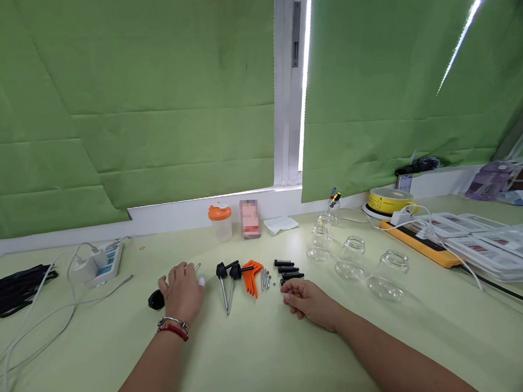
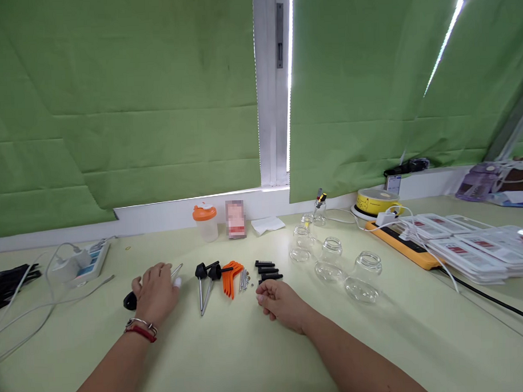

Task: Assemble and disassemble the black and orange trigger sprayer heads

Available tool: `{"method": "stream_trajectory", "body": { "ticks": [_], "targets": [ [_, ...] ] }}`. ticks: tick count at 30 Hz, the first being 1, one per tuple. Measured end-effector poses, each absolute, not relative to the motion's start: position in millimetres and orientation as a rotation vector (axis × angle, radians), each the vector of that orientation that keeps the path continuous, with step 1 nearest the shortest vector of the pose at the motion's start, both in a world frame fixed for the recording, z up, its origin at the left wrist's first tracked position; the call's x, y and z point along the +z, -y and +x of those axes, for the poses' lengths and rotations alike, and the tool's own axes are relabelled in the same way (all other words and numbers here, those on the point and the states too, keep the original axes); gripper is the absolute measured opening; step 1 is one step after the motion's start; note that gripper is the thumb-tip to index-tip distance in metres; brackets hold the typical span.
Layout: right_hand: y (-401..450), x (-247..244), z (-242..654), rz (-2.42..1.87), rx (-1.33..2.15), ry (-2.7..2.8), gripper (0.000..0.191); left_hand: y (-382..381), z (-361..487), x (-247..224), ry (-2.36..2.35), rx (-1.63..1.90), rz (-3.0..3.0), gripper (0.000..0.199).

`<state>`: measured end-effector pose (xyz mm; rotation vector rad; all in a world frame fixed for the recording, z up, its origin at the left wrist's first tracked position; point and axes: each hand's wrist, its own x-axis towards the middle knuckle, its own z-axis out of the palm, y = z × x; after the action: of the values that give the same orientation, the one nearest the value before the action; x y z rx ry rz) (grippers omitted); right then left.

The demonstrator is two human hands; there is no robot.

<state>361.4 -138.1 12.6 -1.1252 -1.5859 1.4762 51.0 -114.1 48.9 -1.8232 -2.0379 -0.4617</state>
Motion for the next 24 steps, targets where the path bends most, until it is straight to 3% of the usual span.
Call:
{"method": "stream_trajectory", "body": {
  "ticks": [7, 10, 14, 18, 24],
  "targets": [
    [136, 12, 355, -1.21, 1.262, 1.687, 0.024, 115, 76, 32, 1.608, -0.273, -2.399, 0.067],
    [132, 21, 350, -1.27, 0.846, 1.884, 0.016, 115, 74, 32, 1.628, -0.27, -2.403, 0.064],
    [117, 36, 342, -1.362, 0.419, 2.143, 0.021, 120, 72, 43, 1.6, -0.357, -2.357, 0.056],
    [98, 38, 330, -1.516, 0.165, 2.334, 0.024, 124, 71, 50, 1.6, -0.388, -2.325, 0.051],
    [83, 32, 315, -1.551, 0.057, 2.403, 0.023, 119, 64, 41, 1.682, -0.329, -2.352, 0.062]
  ]
}}
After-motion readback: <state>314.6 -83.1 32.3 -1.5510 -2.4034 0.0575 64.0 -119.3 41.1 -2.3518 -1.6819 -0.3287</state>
